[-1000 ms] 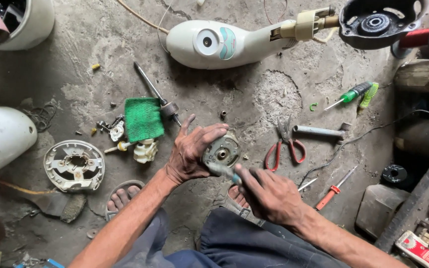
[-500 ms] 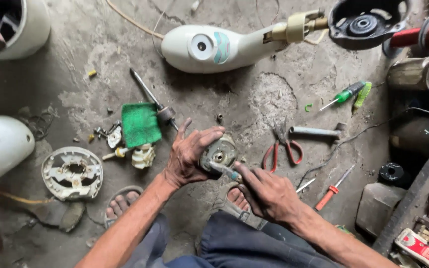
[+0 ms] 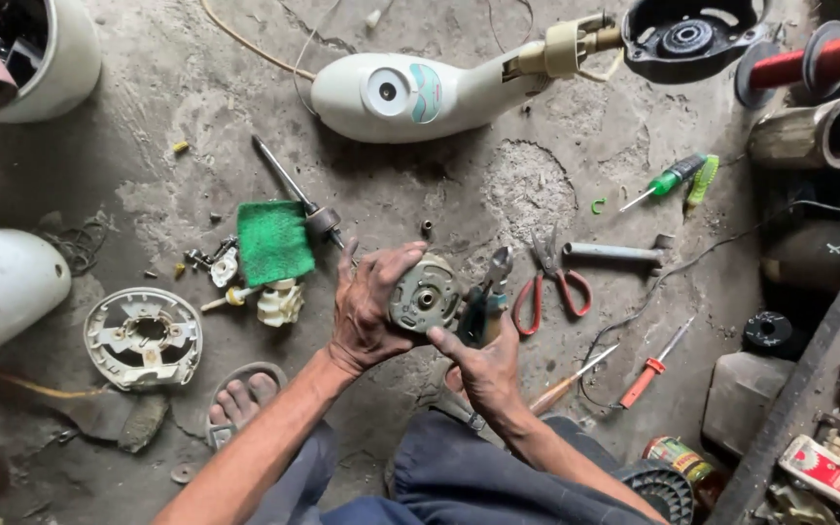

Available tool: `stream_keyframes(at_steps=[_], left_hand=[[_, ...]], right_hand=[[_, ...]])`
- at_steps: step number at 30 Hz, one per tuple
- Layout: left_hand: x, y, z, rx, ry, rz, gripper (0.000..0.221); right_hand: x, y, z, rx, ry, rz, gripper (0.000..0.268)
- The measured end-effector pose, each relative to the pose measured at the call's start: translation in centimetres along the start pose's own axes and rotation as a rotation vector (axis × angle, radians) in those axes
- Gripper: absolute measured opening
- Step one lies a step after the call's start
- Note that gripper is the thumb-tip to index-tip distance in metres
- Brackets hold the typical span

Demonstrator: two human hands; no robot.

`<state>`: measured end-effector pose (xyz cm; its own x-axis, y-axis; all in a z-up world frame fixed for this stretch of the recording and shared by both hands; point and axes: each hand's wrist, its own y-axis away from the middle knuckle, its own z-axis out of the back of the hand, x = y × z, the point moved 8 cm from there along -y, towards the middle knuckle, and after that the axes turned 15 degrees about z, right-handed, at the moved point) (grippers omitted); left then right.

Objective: Disassembling a fan motor and its housing using hand tools like pliers and a screwdriver.

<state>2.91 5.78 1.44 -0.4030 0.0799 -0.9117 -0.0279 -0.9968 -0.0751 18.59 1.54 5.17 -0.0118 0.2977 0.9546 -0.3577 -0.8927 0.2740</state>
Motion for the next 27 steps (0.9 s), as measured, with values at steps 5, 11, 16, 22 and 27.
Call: stream_keyframes(at_steps=[5,11,16,22,27], left_hand=[[-1.1,0.0,1.1,0.063,-0.033,0.043,0.1],[-2.3,-2.2,1.3,0.34,0.115,0.001,0.104],[0.1,-1.8,-0.9,0.3,0.176,0.021,0.1],[-0.3,-0.8,-0.5,0.153,0.078,-0.011,0.093],[-2.3,-1.4,0.7,0.217,0.011,-0.024,0.093]], right_hand=[[-2.3,-1.1,1.6,-0.037,-0.08,0.106,0.048],[-1.8,-4.1,0.7,0.223,0.159,-0.046,0.053],[0.7,-5.1,0.0,0.297,0.219,-0.033,0.043],[3.0,-3.4,3.7,0.434,0.205,0.162,0.025],[3.3,0.6,2.2,0.922,-0.138,-0.268,0.043]])
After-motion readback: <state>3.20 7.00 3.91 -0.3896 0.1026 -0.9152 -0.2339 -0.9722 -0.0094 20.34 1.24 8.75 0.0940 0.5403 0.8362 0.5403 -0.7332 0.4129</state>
